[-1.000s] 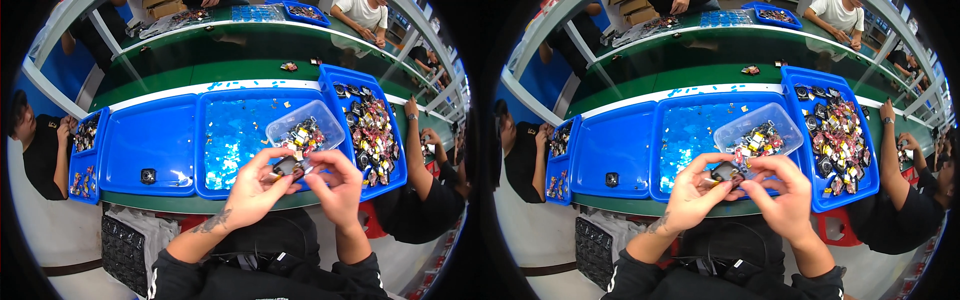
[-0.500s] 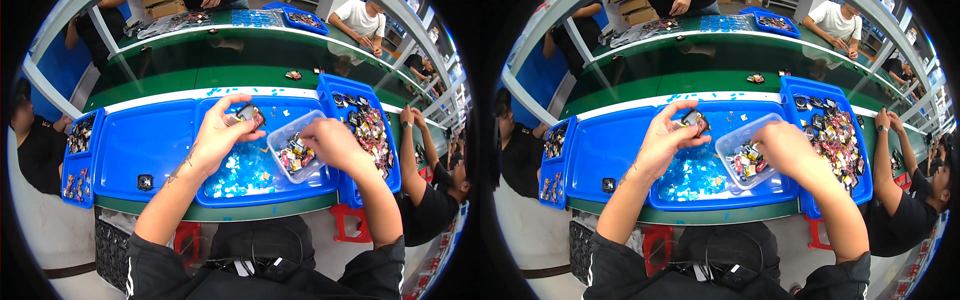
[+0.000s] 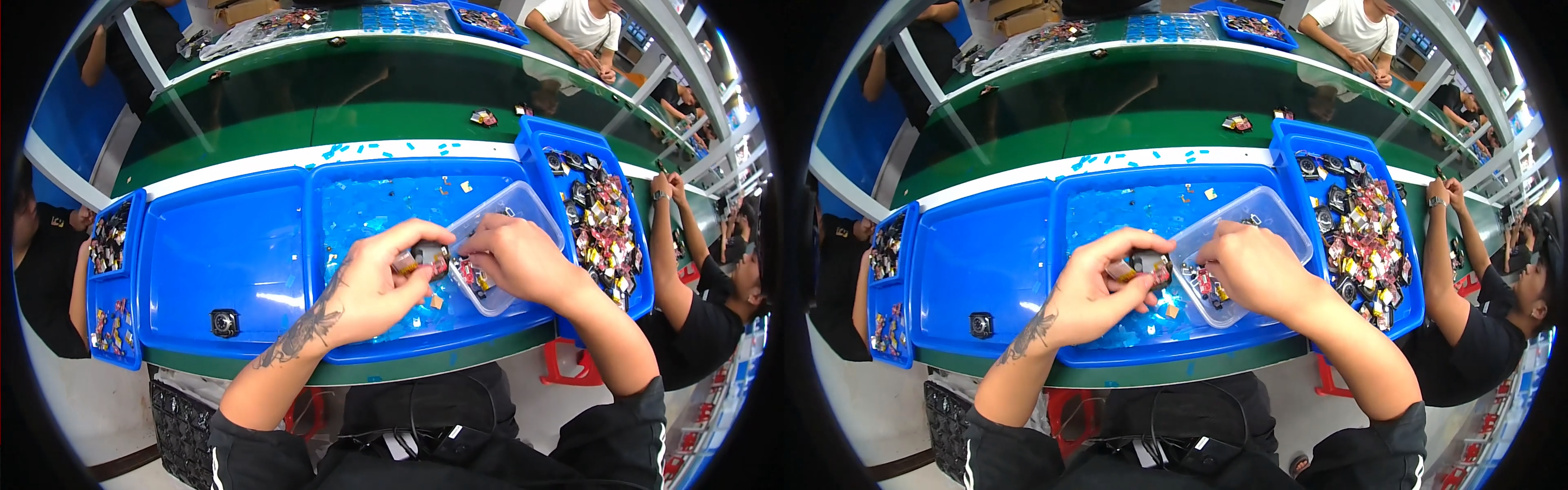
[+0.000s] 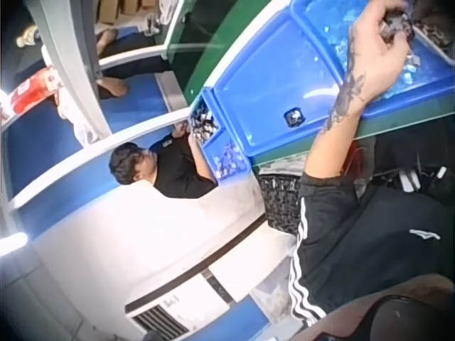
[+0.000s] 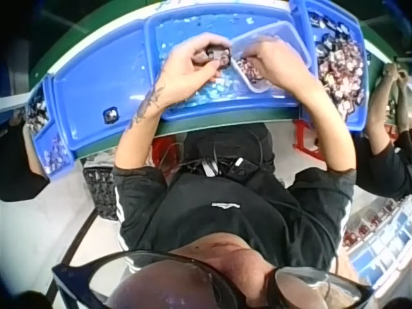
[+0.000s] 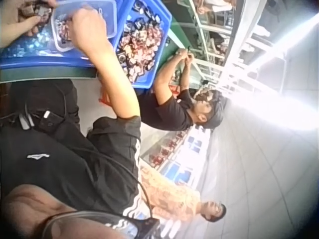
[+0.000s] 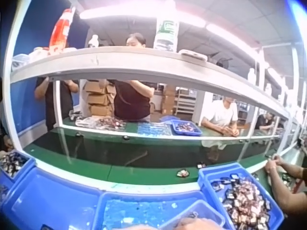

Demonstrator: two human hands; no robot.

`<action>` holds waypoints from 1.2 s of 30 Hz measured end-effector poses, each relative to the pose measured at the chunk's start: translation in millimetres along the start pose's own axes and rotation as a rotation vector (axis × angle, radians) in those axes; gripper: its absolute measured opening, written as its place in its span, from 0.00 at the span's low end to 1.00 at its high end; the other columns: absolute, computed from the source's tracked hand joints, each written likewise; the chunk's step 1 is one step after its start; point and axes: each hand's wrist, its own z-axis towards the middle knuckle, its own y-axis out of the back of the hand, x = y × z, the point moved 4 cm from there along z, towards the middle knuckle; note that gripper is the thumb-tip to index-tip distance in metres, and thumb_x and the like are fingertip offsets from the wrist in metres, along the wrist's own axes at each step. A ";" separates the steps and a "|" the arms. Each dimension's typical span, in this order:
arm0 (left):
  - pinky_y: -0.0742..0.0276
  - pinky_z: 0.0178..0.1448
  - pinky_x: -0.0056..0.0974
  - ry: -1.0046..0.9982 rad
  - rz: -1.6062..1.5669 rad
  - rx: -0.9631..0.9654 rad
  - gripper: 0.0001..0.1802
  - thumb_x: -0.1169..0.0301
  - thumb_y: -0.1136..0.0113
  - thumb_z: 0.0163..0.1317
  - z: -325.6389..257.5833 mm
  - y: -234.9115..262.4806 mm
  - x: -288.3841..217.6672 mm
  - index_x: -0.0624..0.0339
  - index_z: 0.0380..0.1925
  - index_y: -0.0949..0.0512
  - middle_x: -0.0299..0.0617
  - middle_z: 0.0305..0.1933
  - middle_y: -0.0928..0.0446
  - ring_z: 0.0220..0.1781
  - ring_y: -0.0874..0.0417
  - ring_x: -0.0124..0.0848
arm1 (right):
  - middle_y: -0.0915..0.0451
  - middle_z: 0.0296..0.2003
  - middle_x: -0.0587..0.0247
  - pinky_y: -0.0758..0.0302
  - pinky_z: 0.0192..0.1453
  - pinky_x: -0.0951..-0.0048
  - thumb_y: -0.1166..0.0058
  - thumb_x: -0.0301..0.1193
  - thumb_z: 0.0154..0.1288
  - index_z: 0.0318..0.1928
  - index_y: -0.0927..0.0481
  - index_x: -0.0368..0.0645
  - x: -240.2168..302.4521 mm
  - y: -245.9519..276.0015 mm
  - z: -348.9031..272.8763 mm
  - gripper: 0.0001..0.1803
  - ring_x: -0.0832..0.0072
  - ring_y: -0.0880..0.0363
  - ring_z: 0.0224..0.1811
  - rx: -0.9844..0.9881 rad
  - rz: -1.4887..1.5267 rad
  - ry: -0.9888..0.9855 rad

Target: Manually assembling small electronic components, such as fitting batteries into plastic device housings, at a factory workbench.

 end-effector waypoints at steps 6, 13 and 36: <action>0.18 0.44 0.29 -0.044 0.205 0.089 0.20 0.85 0.48 0.60 -2.3 0.2 -1.8 0.63 0.53 0.25 0.44 0.52 0.24 0.44 0.16 0.27 | 0.19 0.35 0.54 0.21 0.43 0.58 0.44 0.27 0.56 0.35 0.15 0.42 -13.0 3.9 1.2 0.07 0.55 0.18 0.38 0.159 0.011 0.046; 0.18 0.45 0.29 0.034 0.088 0.104 0.19 0.85 0.49 0.61 -2.1 -2.8 0.4 0.65 0.53 0.26 0.46 0.52 0.24 0.45 0.16 0.27 | 0.19 0.31 0.55 0.21 0.38 0.56 0.43 0.28 0.55 0.32 0.16 0.43 -9.6 -0.4 3.1 0.05 0.54 0.18 0.35 0.016 -0.067 0.000; 0.15 0.40 0.31 0.074 -0.307 0.035 0.15 0.84 0.46 0.63 -1.2 2.8 3.4 0.68 0.50 0.27 0.49 0.49 0.23 0.36 0.15 0.29 | 0.21 0.29 0.51 0.25 0.40 0.54 0.45 0.29 0.57 0.30 0.21 0.38 -5.9 16.2 -7.1 0.06 0.51 0.20 0.36 -0.105 0.129 -0.146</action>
